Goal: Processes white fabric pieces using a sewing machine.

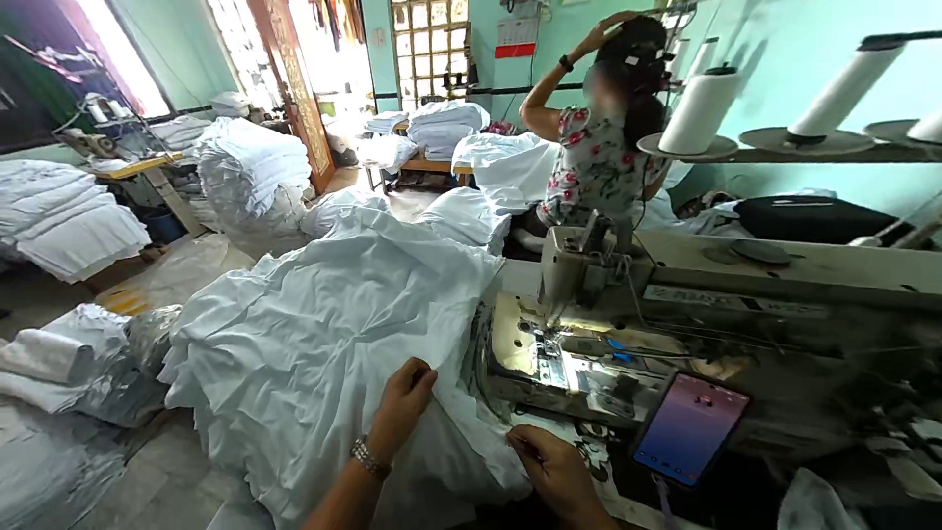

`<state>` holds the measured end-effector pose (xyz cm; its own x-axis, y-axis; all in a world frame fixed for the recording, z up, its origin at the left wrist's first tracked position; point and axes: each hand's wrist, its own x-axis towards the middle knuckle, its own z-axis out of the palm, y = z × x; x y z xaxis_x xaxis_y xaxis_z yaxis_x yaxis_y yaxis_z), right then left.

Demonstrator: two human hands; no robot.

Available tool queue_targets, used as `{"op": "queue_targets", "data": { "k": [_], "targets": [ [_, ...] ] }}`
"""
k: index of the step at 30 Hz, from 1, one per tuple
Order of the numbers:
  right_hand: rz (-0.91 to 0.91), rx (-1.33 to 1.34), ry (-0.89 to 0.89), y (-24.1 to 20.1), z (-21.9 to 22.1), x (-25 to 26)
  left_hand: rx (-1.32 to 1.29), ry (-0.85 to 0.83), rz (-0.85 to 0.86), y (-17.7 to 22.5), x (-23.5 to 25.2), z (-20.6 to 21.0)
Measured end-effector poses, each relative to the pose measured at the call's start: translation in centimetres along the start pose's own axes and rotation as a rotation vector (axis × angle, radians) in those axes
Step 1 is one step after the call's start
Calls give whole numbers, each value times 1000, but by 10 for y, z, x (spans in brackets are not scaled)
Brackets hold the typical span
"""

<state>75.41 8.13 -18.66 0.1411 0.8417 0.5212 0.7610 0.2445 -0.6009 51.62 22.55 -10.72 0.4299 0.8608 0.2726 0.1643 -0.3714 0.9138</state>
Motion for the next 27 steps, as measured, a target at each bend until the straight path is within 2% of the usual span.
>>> {"op": "queue_targets", "data": {
  "k": [3,5,8,9,11,13,15,16,18,20,21,22,24,27],
  "targets": [
    [9,18,7,2,-1,-2,-353,-99,14,26,10,-4],
    [1,28,56,3,-1,-2,-430,-213,10,31,17,2],
    [-19,182,142,-11,-1,6,-443,-282,-36,26,18,17],
    [-19,264,112,-20,-3,15,-451,-297,-14,28,18,20],
    [29,471,-66,-40,-6,29,-458,-316,51,33,14,23],
    [81,595,-234,-56,-3,36,-327,-266,164,37,14,22],
    [1,548,-327,-61,-5,39,1,-235,353,42,21,15],
    [-93,522,-349,-62,-10,40,176,-296,426,47,23,9],
    [-290,508,-366,-67,-28,41,406,-570,473,56,25,2],
    [-384,505,-325,-74,-54,47,593,-830,461,56,33,0],
    [-389,517,-288,-78,-68,50,689,-888,426,56,41,-3],
    [-375,540,-238,-81,-81,51,767,-896,379,57,53,-7],
    [-284,629,-123,-85,-97,52,836,-759,326,65,83,-19],
    [42,845,-47,-87,-95,46,739,-267,467,89,118,-23]
  ]
}}
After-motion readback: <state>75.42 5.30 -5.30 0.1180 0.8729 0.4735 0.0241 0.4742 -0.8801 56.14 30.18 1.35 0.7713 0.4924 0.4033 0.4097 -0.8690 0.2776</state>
